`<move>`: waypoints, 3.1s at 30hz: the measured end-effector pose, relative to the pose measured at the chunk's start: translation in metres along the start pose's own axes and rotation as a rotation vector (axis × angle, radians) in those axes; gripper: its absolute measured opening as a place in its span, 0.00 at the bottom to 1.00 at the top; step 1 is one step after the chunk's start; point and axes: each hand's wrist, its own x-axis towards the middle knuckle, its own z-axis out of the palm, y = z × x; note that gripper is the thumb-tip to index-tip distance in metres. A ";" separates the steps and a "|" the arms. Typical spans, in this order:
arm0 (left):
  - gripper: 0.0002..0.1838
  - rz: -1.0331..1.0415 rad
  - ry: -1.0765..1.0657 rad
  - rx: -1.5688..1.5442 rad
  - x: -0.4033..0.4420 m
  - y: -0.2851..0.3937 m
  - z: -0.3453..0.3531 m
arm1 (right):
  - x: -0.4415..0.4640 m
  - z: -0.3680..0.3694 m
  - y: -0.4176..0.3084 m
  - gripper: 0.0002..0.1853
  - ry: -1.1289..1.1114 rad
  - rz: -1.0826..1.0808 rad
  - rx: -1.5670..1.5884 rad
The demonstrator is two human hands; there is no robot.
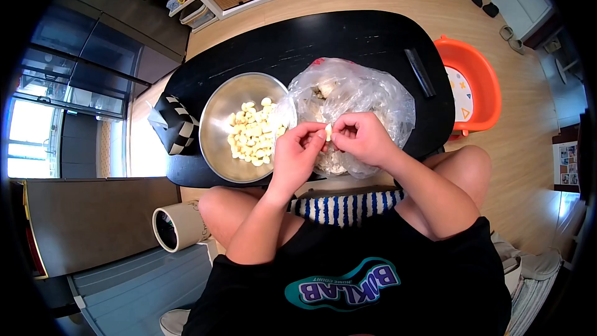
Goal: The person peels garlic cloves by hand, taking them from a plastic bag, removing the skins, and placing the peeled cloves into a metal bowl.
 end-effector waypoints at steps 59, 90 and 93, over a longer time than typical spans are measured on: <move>0.07 0.089 0.064 0.124 -0.003 0.005 0.003 | 0.001 0.002 0.009 0.06 -0.009 -0.068 0.030; 0.07 0.067 0.042 0.117 -0.002 0.004 0.002 | 0.002 0.003 0.007 0.05 -0.006 -0.097 -0.008; 0.07 0.059 0.036 0.095 -0.003 0.004 0.002 | 0.003 0.002 0.008 0.06 -0.021 -0.065 -0.005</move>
